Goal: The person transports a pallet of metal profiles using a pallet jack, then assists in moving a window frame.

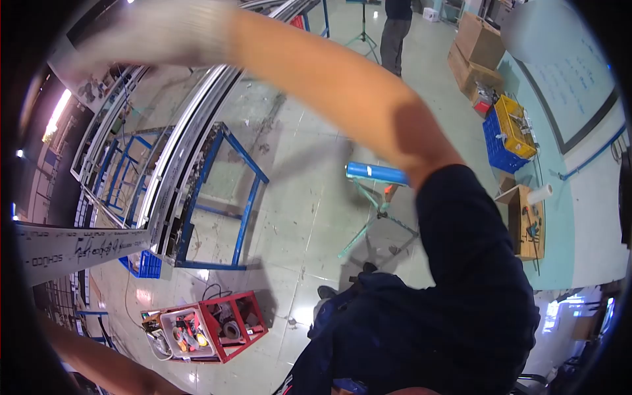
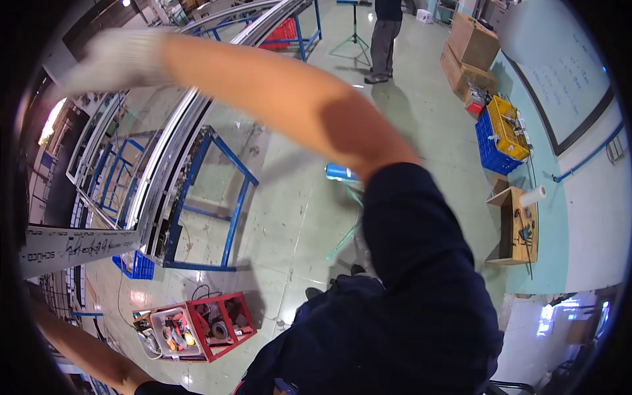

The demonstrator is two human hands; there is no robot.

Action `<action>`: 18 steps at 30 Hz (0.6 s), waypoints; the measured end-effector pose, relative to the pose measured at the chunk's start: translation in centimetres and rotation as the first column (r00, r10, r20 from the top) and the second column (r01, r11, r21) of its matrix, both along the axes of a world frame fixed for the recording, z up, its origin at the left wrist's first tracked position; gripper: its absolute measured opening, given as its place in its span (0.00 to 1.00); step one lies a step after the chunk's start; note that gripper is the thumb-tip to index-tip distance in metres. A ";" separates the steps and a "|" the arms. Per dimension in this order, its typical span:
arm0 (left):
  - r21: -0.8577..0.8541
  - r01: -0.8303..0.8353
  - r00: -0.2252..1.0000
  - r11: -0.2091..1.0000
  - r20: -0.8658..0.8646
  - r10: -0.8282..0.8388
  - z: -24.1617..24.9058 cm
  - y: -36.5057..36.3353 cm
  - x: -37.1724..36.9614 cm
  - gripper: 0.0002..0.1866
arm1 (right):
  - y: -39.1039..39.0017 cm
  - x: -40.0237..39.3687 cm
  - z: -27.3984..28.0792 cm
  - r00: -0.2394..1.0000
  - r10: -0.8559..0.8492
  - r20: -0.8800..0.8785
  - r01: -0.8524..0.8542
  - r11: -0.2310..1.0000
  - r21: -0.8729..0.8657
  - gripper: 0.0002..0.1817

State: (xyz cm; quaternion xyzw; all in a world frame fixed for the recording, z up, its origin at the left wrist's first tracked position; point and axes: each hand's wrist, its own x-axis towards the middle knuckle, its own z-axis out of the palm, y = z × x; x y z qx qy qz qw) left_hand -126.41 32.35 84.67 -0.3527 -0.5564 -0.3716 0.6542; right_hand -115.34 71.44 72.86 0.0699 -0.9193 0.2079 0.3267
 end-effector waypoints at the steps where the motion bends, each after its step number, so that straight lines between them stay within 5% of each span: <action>1: 0.000 0.022 1.000 1.000 0.016 -0.022 -0.1 -0.2 -0.3 0.25 | 2.6 1.2 -3.7 0.997 0.012 0.074 -0.007 0.998 -0.058 0.66; 2: 0.003 0.008 0.999 1.000 0.032 -0.008 -0.2 -0.4 -0.6 0.26 | 6.1 3.5 -8.6 0.991 0.009 0.133 -0.010 1.000 0.009 0.68; 4: 0.012 -0.031 0.997 0.999 0.067 0.031 -0.8 -0.6 -0.9 0.27 | 13.6 8.8 -19.1 0.866 -0.317 0.387 0.307 0.948 0.090 0.67; 6: 0.019 -0.070 0.992 0.997 0.109 0.067 -2.0 -0.8 -0.8 0.28 | 21.0 15.6 -31.8 0.592 -0.485 0.643 0.557 0.824 0.108 0.67; 7: 0.022 -0.093 0.987 0.995 0.130 0.089 -2.7 -0.8 -0.8 0.28 | 20.7 18.3 -33.4 0.359 -0.409 0.839 0.607 0.785 0.123 0.69; 8: 0.027 -0.114 0.982 0.993 0.151 0.109 -3.4 -0.8 -0.6 0.29 | 23.2 21.2 -40.8 0.388 -0.381 0.839 0.558 0.822 0.115 0.65; 10: 0.027 -0.173 0.969 0.985 0.184 0.165 -4.9 -1.0 0.3 0.30 | 22.4 25.3 -50.0 0.238 -0.574 0.783 0.530 0.753 0.390 0.51; 12: 0.031 -0.214 0.954 0.976 0.221 0.202 -6.3 -1.4 0.5 0.31 | 22.5 24.3 -51.2 0.184 -0.558 0.809 0.690 0.659 0.298 0.38; 15: 0.021 -0.257 0.934 0.966 0.262 0.243 -7.5 -1.9 0.5 0.32 | 21.8 23.0 -50.2 0.282 -0.601 0.748 0.689 0.669 0.278 0.26; 18: 0.007 -0.300 0.909 0.954 0.306 0.284 -8.4 -2.5 0.2 0.34 | 20.5 18.2 -49.3 0.227 -0.594 0.771 0.645 0.685 0.338 0.24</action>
